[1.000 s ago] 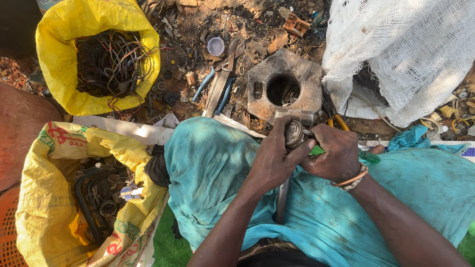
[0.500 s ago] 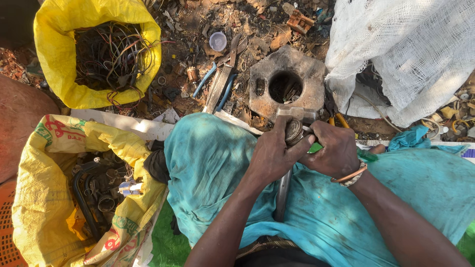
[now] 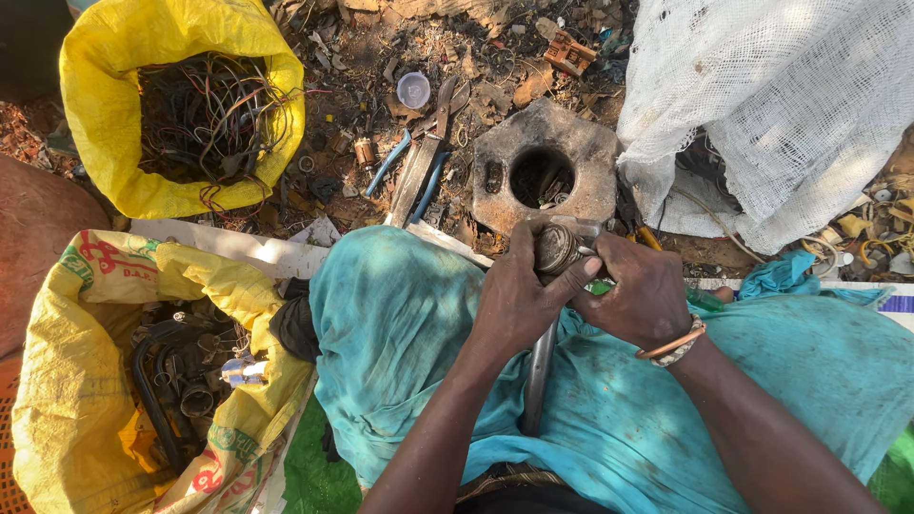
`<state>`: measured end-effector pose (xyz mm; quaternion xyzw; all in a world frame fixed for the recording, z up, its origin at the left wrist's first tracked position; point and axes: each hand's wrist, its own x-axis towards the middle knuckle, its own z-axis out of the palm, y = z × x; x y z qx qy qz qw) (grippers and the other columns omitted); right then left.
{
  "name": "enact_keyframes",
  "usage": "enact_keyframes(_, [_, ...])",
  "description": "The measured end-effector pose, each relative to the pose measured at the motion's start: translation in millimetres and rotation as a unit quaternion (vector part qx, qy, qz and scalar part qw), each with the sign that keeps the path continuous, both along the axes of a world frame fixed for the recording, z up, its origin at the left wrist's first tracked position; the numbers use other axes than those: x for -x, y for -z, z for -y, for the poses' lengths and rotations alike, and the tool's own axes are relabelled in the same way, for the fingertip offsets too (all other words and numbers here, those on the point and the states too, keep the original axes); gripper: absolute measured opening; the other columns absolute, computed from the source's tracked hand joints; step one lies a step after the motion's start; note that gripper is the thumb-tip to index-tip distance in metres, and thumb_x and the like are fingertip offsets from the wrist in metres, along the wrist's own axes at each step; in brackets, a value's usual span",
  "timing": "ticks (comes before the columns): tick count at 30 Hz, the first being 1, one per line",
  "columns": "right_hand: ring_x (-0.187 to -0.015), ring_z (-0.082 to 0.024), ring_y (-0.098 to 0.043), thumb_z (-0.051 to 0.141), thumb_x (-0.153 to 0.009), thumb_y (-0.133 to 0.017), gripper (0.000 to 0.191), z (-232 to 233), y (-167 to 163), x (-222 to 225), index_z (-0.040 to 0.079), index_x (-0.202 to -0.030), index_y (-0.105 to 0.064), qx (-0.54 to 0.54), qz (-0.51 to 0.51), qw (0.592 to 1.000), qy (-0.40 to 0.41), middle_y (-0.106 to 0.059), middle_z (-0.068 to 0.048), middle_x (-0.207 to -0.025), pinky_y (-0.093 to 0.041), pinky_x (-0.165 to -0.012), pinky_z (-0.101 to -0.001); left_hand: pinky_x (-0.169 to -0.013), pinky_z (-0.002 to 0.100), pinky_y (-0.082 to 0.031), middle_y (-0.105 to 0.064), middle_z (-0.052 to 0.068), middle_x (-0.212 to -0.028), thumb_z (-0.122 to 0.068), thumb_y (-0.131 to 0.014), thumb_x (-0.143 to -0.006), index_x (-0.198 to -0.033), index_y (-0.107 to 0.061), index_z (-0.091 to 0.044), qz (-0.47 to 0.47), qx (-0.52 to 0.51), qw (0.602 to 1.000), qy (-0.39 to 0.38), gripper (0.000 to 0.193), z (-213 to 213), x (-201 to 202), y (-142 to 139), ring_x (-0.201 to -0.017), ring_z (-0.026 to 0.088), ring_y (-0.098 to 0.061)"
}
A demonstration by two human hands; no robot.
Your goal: The person sits on the ground at an outdoor scrap area and disassembles old metal components by hand. They pick parts from a sack, hold them against a stone anvil, strike them with a hammer, and use pliers to pull pieces apart, placing separated metal pieces aside.
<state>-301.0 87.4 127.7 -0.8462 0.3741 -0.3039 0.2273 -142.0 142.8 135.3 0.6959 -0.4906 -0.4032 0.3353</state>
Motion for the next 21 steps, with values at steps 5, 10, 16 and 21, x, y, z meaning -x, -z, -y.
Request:
enact_keyframes(5, [-0.076, -0.038, -0.069, 0.026, -0.074, -0.083, 0.051, 1.9, -8.2, 4.3, 0.000, -0.113, -0.063, -0.103, -0.103, 0.989, -0.023, -0.067, -0.017, -0.088, -0.053, -0.064, -0.0493, -0.088, 0.039, -0.061, -0.074, 0.019, -0.113, -0.056, -0.077, -0.082, -0.139, -0.048, 0.000, -0.099, 0.013, 0.995, -0.023, 0.085, 4.2, -3.8, 3.2, -0.104, 0.026, -0.075])
enact_keyframes(10, [-0.097, -0.040, -0.065, 0.009, -0.083, -0.070, 0.046, 4.9, -16.2, 10.1, -0.002, -0.126, -0.059, -0.105, -0.099, 0.984, -0.102, -0.062, -0.021, -0.113, -0.054, -0.077, -0.0482, -0.101, 0.036, -0.056, -0.063, 0.019, -0.130, -0.043, -0.080, -0.086, -0.154, -0.033, -0.003, -0.266, 0.044, 0.963, -0.001, 0.091, 1.8, -10.8, 5.5, -0.119, 0.023, -0.065])
enact_keyframes(16, [-0.088, -0.035, -0.070, 0.008, -0.091, -0.070, 0.037, 1.5, -20.8, 10.3, 0.004, -0.127, -0.065, -0.033, -0.012, 0.998, -0.056, -0.070, -0.014, -0.105, -0.056, -0.072, -0.0445, -0.097, 0.036, -0.058, -0.066, 0.017, -0.128, -0.033, -0.083, -0.084, -0.149, -0.042, -0.004, -0.140, 0.014, 0.990, 0.007, 0.082, -3.3, -22.4, -1.5, -0.116, 0.023, -0.069])
enact_keyframes(21, [-0.078, -0.032, -0.071, 0.010, -0.092, -0.072, 0.020, -1.9, -23.3, 11.2, 0.007, -0.112, -0.068, -0.003, -0.014, 0.998, -0.067, -0.072, -0.010, -0.093, -0.056, -0.065, -0.0425, -0.099, 0.037, -0.057, -0.064, 0.017, -0.130, -0.036, -0.084, -0.082, -0.150, -0.041, -0.004, -0.148, 0.044, 0.988, 0.023, 0.087, -2.6, -25.1, -6.6, -0.118, 0.022, -0.067])
